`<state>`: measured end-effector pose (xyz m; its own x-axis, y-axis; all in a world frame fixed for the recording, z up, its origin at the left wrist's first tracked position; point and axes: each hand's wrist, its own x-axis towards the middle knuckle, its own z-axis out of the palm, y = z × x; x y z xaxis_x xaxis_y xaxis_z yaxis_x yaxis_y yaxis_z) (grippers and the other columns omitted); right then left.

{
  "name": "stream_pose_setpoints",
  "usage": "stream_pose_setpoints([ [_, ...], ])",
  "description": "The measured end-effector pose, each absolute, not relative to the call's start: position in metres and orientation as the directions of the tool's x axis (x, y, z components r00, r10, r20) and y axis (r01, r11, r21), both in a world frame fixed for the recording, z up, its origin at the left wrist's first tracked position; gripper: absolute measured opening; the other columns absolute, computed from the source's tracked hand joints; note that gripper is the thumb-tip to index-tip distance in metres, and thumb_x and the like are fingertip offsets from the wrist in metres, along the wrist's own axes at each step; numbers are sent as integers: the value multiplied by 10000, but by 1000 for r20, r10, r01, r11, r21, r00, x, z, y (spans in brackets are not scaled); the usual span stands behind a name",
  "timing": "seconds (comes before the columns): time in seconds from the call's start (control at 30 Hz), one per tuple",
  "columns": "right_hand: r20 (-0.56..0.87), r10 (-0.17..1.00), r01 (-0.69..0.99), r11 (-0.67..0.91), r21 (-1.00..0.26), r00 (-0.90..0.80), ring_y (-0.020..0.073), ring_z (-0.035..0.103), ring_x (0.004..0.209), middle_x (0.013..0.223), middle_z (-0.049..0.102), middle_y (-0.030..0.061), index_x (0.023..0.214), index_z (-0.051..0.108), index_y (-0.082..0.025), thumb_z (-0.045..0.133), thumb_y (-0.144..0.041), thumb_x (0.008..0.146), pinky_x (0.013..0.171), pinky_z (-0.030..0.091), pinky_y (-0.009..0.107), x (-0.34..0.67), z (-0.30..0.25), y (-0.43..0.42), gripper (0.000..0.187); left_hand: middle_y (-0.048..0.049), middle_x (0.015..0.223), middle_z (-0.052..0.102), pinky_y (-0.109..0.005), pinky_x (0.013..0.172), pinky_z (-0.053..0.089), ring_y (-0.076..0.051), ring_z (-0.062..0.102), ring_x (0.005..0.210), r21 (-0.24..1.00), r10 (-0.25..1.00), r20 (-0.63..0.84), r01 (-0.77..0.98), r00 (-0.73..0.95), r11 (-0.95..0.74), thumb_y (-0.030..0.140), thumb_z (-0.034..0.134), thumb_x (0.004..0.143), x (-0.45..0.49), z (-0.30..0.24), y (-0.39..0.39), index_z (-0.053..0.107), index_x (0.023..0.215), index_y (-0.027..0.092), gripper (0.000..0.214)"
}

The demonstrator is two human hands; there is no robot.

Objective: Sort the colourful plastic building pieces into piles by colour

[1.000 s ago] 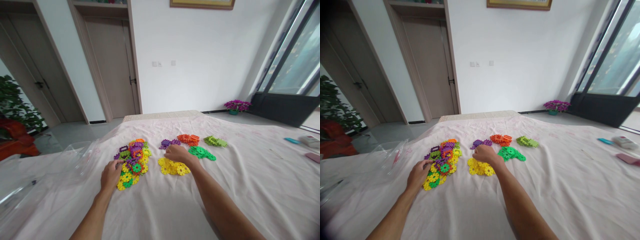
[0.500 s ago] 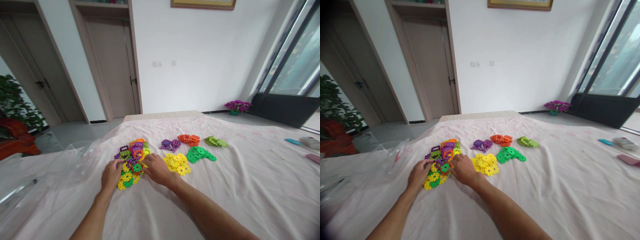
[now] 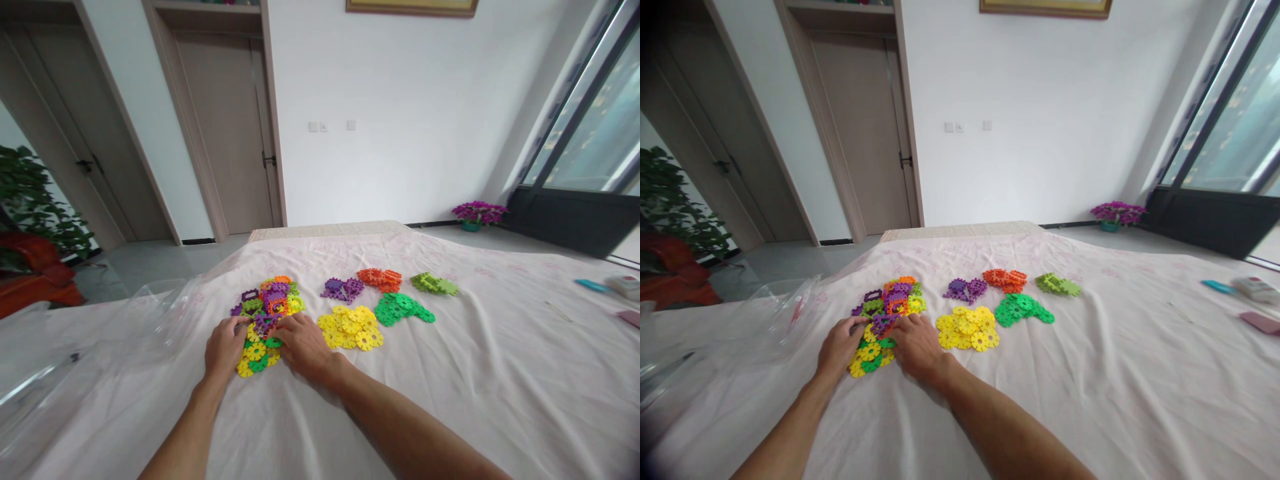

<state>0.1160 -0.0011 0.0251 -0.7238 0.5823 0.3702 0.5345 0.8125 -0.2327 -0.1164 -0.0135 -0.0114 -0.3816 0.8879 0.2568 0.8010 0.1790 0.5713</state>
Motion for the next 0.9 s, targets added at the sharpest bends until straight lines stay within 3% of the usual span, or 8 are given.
stream_pose_setpoints([
  [0.17,427,593,498,805,-322,-682,194,592,1060,1160,708,43,1121,711,-255,508,-323,1025,935,428,315,119,26,4,234,-57,1188,703,-355,955,466,-253,629,1139,571,885,260,801,-387,182,310,481,891,-116,-11,-14,725,1070,258,307],
  [0.3,424,725,592,688,-419,-543,185,647,986,1052,746,47,1128,718,-234,519,-294,1013,877,448,271,137,40,26,238,-46,1190,701,-345,931,470,-251,630,1134,580,888,246,792,-390,187,351,481,895,-117,-12,-14,728,1067,276,310],
  [0.43,353,866,728,491,-478,-353,187,685,982,1112,760,48,1218,696,-220,518,-230,972,832,455,248,180,65,56,304,-49,1192,700,-334,935,461,-246,624,1143,582,888,243,791,-391,189,349,481,894,-119,-14,-12,726,1070,278,310],
  [0.63,292,945,841,274,-466,-146,187,688,981,1055,775,43,1093,761,-208,497,-183,918,797,434,233,266,93,91,318,-46,1194,703,-322,931,466,-238,632,1126,584,886,241,788,-397,194,356,494,889,-121,-17,-11,725,1068,276,303],
  [0.9,75,995,945,-30,-327,58,189,675,814,919,762,85,906,791,-187,530,-209,862,684,400,243,343,93,91,266,-48,1196,696,-319,913,476,-235,633,1119,590,889,232,784,-394,194,363,487,892,-122,-18,-11,717,1078,264,312],
])
